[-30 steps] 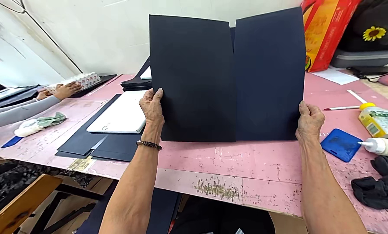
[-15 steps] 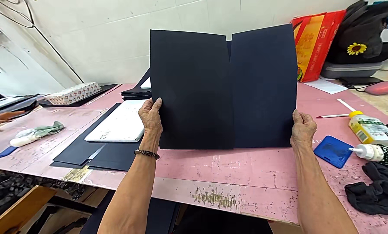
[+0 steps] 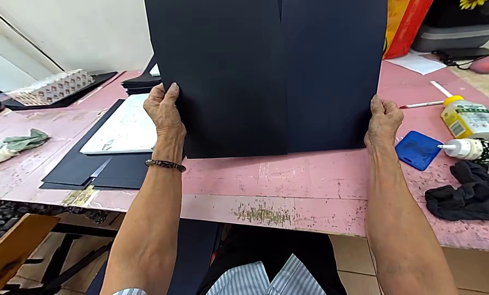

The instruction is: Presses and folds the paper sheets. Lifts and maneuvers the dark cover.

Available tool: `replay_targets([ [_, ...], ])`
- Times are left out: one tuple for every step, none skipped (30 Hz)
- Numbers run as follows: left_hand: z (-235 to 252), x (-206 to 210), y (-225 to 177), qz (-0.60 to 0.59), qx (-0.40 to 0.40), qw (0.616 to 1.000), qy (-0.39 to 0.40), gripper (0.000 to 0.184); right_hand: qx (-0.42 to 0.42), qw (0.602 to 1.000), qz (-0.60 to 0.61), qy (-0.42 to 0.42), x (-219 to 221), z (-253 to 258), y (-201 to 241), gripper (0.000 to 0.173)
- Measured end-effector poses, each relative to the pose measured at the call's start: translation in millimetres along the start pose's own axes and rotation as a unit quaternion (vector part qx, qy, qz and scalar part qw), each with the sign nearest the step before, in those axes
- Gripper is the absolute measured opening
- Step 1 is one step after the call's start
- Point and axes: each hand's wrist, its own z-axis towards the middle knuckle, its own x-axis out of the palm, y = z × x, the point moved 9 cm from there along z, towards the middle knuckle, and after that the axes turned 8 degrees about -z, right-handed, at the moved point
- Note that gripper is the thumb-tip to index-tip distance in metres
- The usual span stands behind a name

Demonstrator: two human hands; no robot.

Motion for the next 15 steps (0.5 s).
replay_targets([
  [1.3, 0.5, -0.4, 0.001, -0.001, 1.0, 0.002, 0.007, 0.001, 1.0, -0.001, 0.001, 0.1, 0.8, -0.5, 0.027],
  [3.4, 1.9, -1.1, 0.005, -0.005, 1.0, 0.004, 0.007, 0.004, 1.0, 0.0, 0.002, -0.2, 1.7, -0.7, 0.026],
  [6.4, 4.0, -2.6, 0.014, -0.011, 1.0, 0.004, 0.006, 0.01, 1.0, 0.003, 0.002, -0.8, 2.3, -1.0, 0.026],
  [9.8, 7.7, -5.7, 0.028, -0.02, 0.999, 0.007, 0.006, 0.015, 1.0, 0.006, 0.002, -1.6, 2.7, -2.2, 0.026],
  [14.0, 12.3, -9.9, 0.046, -0.033, 0.998, 0.009, 0.006, 0.022, 1.0, 0.01, 0.001, -2.0, 3.3, -4.8, 0.025],
  [18.1, 18.2, -16.5, 0.067, -0.047, 0.997, 0.011, 0.006, 0.031, 0.999, 0.016, 0.001, -1.7, 3.7, -6.9, 0.025],
  [23.3, 24.8, -24.1, 0.088, -0.059, 0.994, 0.012, 0.007, 0.043, 0.999, 0.022, 0.002, -1.1, 3.9, -9.1, 0.025],
  [28.8, 31.8, -32.7, 0.107, -0.068, 0.992, 0.01, 0.008, 0.058, 0.998, 0.031, 0.002, -0.3, 3.7, -11.6, 0.026],
  [34.8, 39.1, -41.9, 0.122, -0.075, 0.99, 0.01, 0.008, 0.072, 0.997, 0.037, 0.0, -0.1, 3.6, -13.5, 0.026],
  [41.3, 46.7, -50.8, 0.135, -0.078, 0.988, 0.012, 0.008, 0.085, 0.995, 0.043, -0.004, -0.3, 3.1, -15.1, 0.026],
  [47.8, 54.3, -59.2, 0.145, -0.078, 0.986, 0.015, 0.01, 0.1, 0.994, 0.047, -0.006, -0.7, 2.2, -16.7, 0.026],
  [53.3, 61.2, -67.4, 0.153, -0.075, 0.985, 0.015, 0.012, 0.116, 0.992, 0.053, -0.006, -0.8, 0.9, -18.1, 0.027],
  [57.9, 68.1, -76.0, 0.159, -0.071, 0.985, 0.017, 0.014, 0.129, 0.99, 0.059, -0.007, -0.6, -0.8, -18.8, 0.027],
  [61.7, 75.1, -84.7, 0.165, -0.066, 0.984, 0.02, 0.015, 0.14, 0.988, 0.065, -0.008, -0.6, -2.4, -19.5, 0.027],
  [64.7, 82.3, -93.8, 0.168, -0.058, 0.984, 0.022, 0.017, 0.151, 0.986, 0.072, -0.008, -0.8, -3.6, -20.3, 0.028],
])
